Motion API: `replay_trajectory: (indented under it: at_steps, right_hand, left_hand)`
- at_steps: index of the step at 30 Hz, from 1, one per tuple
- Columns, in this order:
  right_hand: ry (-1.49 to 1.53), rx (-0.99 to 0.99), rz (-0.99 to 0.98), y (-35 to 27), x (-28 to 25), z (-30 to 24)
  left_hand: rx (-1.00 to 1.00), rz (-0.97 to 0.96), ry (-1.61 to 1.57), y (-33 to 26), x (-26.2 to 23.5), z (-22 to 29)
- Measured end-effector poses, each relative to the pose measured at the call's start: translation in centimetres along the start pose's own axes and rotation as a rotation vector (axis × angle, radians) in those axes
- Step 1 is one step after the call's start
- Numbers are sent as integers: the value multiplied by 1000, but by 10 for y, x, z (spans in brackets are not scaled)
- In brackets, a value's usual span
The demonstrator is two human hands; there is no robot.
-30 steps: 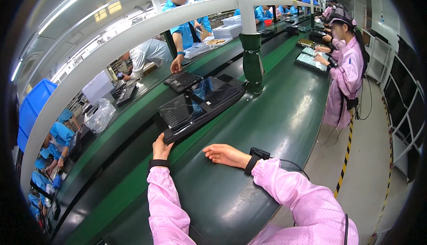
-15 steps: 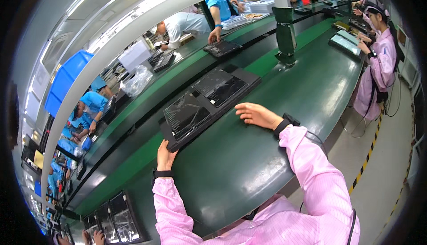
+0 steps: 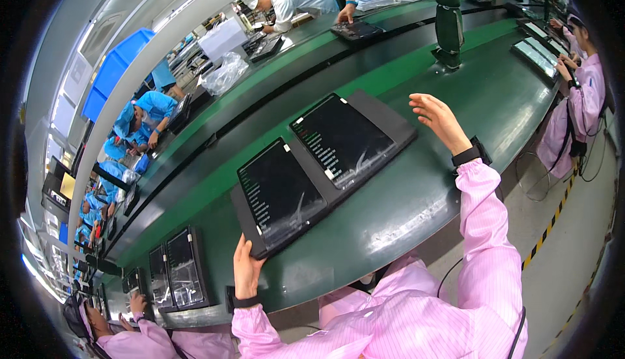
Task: The person interacts with a dual-screen tablet device by hand on a factory workbench.
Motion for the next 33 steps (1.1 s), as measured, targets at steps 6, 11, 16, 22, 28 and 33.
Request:
replay_trajectory:
  at_steps: [6,11,16,22,28,33]
  right_hand:
    - [-508,288,61,-13,16,21]
    - [-505,319,-74,-24,50,43]
    - [-527,247,-47,-63,66,22]
    - [-488,311,-21,-110,76,8]
    - [-647,402,-27,-105,79,2]
    - [-782,454,-79,-80,85,5]
  left_hand:
    - [-198,122,275,-85,-26,-6]
    - [-4,72,975,-85,-31,39]
    - [13,197,625,-19,-38,32]
    - [-98,128,686,-10,-51,17]
    - [10,168,945,12,-15,34]
    - [-13,153,1101,20,-6,35]
Point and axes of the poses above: each hand's wrist, its own y-axis towards the middle knuckle, its own x-axis out of the palm, z = x × y, the point moved 9 cm from there along y, towards the middle knuckle, and after that the axes turned 12 degrees about -z, right-handed, at the moved point
